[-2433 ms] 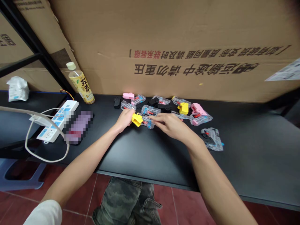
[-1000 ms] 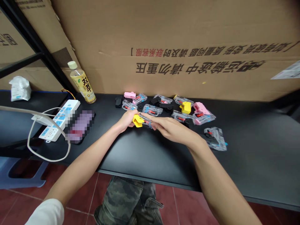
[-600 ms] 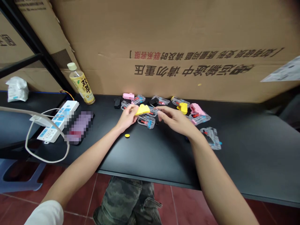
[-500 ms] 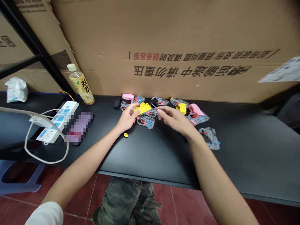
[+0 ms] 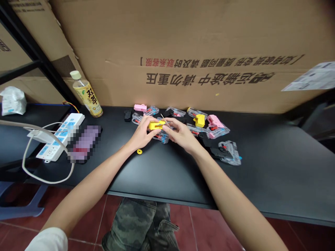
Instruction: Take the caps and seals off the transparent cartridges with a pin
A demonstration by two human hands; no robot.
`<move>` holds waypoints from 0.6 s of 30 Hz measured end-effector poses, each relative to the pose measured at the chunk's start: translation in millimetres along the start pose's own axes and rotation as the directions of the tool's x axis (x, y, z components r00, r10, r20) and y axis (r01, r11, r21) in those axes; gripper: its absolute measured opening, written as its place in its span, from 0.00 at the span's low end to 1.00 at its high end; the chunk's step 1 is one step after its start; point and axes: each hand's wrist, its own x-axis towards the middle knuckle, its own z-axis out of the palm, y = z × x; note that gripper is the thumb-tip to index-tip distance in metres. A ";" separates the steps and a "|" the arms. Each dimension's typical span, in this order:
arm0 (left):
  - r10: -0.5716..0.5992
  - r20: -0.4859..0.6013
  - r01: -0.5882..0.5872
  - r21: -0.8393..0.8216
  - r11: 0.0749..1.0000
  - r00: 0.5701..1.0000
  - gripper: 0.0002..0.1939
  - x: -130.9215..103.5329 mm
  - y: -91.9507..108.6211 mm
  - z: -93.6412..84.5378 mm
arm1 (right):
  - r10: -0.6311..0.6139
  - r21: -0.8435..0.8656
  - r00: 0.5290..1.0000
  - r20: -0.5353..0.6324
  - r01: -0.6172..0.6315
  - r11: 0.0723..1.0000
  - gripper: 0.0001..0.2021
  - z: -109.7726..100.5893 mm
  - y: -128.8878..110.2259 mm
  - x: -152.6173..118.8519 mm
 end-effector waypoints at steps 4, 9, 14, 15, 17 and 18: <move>-0.094 0.025 0.094 -0.003 0.996 0.995 0.18 -2.4 0.5 3.5 | -0.039 -0.068 0.999 0.011 0.040 0.997 0.27 4.9 1.9 1.3; -0.133 -0.001 0.133 0.012 0.991 0.991 0.19 0.2 -3.4 -1.0 | -0.096 -0.219 0.995 -0.022 0.089 0.972 0.28 -15.9 -3.3 1.3; -0.086 -0.013 0.087 0.084 0.993 0.996 0.15 1.2 -5.4 -2.5 | -0.144 -0.422 0.969 0.202 0.219 0.880 0.24 -36.9 -11.1 -2.8; -0.068 -0.013 0.068 0.092 0.993 0.998 0.14 1.2 -5.7 -2.3 | -0.146 -0.439 0.964 0.223 0.233 0.868 0.24 -38.0 -11.9 -3.4; -0.044 -0.009 0.044 0.098 0.994 0.999 0.14 1.1 -6.2 -1.8 | -0.153 -0.459 0.958 0.241 0.252 0.852 0.23 -38.3 -12.7 -4.0; -0.040 -0.008 0.040 0.100 0.994 0.999 0.14 1.1 -6.4 -1.8 | -0.156 -0.464 0.956 0.250 0.260 0.847 0.23 -38.1 -12.8 -4.1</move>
